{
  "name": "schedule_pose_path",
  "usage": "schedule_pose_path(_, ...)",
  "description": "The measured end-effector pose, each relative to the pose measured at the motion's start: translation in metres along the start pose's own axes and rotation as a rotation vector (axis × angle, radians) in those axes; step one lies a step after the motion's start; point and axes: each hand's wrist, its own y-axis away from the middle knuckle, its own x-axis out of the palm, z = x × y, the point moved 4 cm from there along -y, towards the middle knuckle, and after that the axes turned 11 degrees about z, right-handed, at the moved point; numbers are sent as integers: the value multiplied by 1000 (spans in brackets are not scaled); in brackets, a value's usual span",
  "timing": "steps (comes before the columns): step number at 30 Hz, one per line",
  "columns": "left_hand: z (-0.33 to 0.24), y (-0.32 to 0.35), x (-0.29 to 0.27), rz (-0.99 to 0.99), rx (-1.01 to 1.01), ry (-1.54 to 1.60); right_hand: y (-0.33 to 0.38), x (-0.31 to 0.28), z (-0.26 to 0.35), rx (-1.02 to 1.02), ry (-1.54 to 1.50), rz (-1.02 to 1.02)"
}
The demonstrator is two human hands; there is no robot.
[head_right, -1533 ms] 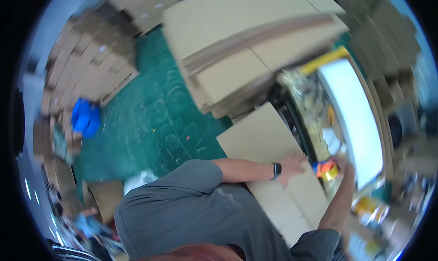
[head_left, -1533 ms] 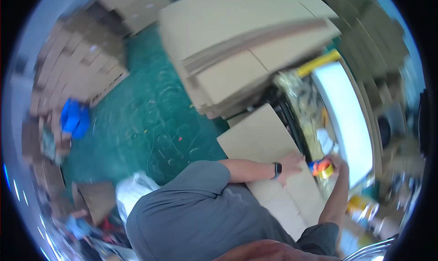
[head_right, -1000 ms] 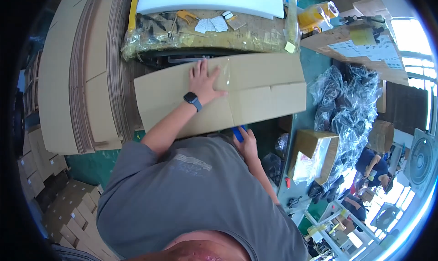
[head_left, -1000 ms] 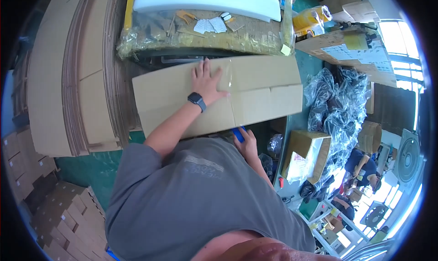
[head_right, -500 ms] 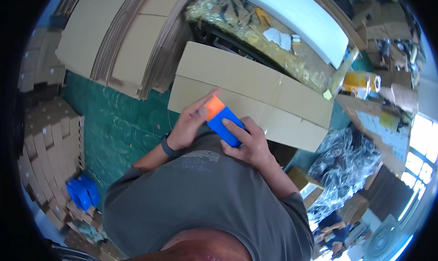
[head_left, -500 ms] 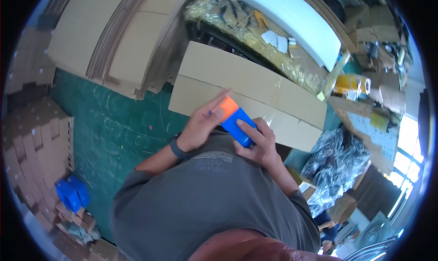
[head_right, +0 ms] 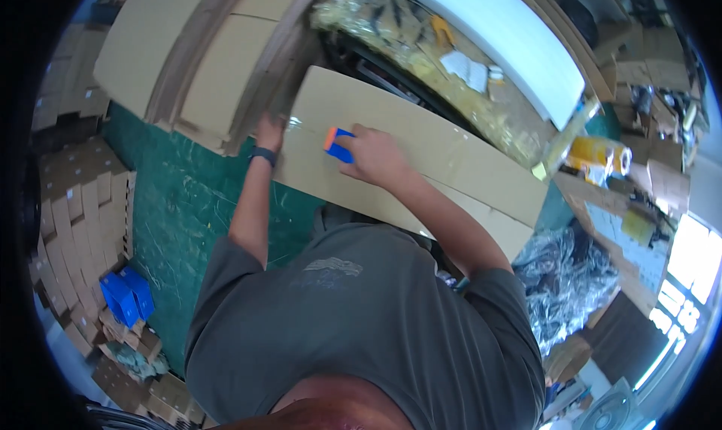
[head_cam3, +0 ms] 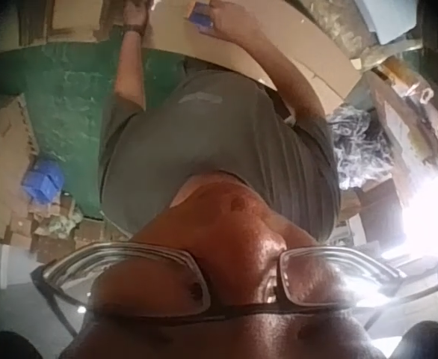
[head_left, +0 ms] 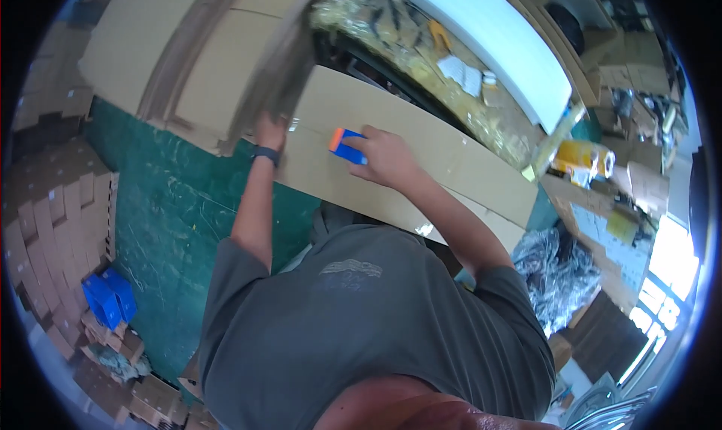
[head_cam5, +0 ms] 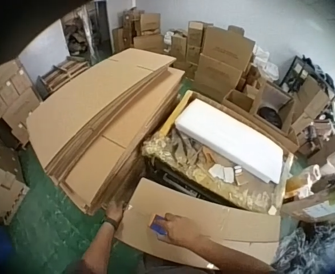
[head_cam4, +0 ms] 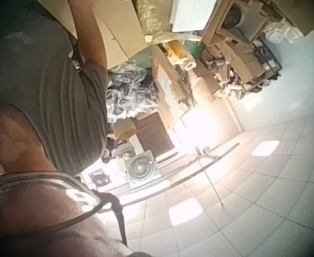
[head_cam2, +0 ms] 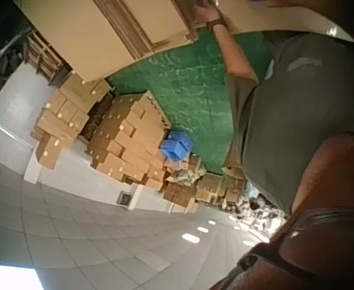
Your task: The person is packing individual bicycle seats into cardboard boxes in a warehouse environment.
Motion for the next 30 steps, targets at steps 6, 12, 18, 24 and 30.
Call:
schedule_pose_path(6, -117, 48, -4, -115, -162, -241, 120, 8, -73, -94, -88, -166)
schedule_pose_path(12, -103, 44, -6, -313, -138, -520, 381, -14, -211, 221, -46, 59)
schedule_pose_path(18, -342, 218, 236, -337, 391, -631, 421, 0, -246, 168, -55, -43)
schedule_pose_path(24, -374, 295, 314, -128, 458, -540, 584, -8, -351, 289, 46, 174)
schedule_pose_path(30, -394, 288, 328, -131, 541, -586, 532, 107, -417, 244, -39, 25)
